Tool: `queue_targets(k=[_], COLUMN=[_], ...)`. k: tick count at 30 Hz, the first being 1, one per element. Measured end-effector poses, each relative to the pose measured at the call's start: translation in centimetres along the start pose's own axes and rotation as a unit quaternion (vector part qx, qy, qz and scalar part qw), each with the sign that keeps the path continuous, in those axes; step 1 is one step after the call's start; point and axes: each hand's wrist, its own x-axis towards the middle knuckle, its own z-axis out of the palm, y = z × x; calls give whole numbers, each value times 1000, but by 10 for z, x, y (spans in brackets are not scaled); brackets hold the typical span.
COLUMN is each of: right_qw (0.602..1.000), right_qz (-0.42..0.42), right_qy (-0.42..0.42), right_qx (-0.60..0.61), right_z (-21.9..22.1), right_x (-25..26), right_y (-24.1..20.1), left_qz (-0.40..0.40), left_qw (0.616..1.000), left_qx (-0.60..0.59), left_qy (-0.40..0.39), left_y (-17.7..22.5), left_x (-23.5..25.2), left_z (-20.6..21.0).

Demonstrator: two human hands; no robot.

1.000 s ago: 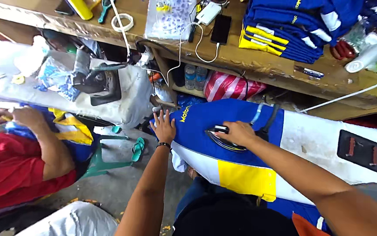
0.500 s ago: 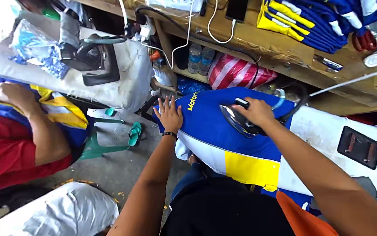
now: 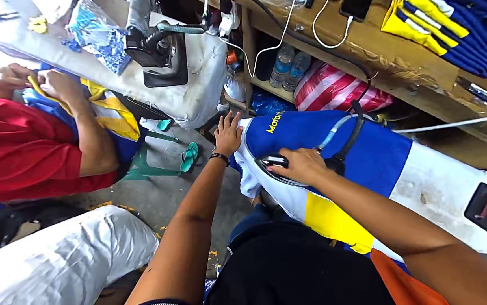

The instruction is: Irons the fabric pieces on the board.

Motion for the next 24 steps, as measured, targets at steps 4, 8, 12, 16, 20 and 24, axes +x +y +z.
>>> queue_targets(k=[4, 8, 12, 16, 20, 24], right_qw=[998, 1000, 999, 1000, 999, 999], right_qz=[21, 20, 11, 21, 41, 33], right_qy=[-62, 1, -44, -8, -15, -29], right_qx=[15, 11, -1, -11, 14, 26], right_z=[-15, 3, 11, 11, -8, -12], right_x=[25, -6, -39, -28, 15, 25], right_y=[-27, 7, 45, 24, -22, -22], left_qz=[-26, -36, -26, -15, -18, -32], left_qw=[999, 999, 999, 1000, 1000, 999], left_qx=[26, 36, 22, 0, 16, 34], left_qy=[-6, 0, -5, -1, -7, -3], left_y=[0, 2, -3, -5, -5, -2], left_x=[0, 1, 3, 5, 6, 5], left_z=[-3, -4, -1, -1, -1, -3])
